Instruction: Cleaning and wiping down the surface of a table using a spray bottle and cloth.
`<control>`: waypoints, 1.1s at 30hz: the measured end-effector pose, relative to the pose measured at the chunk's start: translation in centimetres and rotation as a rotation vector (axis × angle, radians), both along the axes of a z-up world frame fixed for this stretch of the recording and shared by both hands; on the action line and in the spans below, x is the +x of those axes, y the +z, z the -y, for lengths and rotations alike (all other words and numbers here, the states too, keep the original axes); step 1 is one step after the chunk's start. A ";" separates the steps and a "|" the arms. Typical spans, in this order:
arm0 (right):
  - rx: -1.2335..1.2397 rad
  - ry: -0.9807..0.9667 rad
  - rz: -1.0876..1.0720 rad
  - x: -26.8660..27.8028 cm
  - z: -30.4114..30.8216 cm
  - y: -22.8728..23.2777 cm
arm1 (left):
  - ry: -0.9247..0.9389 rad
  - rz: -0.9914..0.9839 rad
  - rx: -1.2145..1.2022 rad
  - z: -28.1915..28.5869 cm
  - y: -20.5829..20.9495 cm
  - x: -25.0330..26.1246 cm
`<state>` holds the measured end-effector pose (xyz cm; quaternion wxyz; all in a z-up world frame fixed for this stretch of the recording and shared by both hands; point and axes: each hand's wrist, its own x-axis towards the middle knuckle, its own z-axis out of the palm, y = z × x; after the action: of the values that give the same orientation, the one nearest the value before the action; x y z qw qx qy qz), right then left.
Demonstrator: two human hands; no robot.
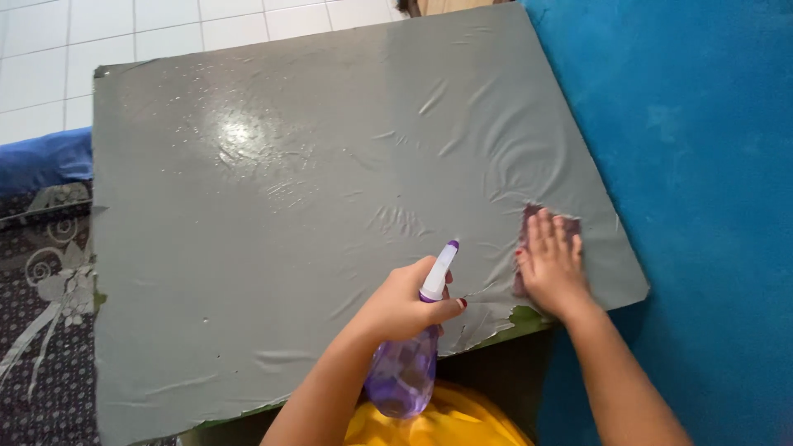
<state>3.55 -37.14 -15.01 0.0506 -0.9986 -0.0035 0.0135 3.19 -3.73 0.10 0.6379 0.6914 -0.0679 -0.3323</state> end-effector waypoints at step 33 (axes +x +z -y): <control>0.090 -0.047 0.010 8.0 3.2 2.4 | -0.090 0.031 0.111 2.6 0.0 -0.1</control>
<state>11.60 -40.34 -12.61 0.0955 -0.9952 0.0191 0.0069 3.05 -6.31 0.09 0.5819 0.7270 -0.0901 -0.3533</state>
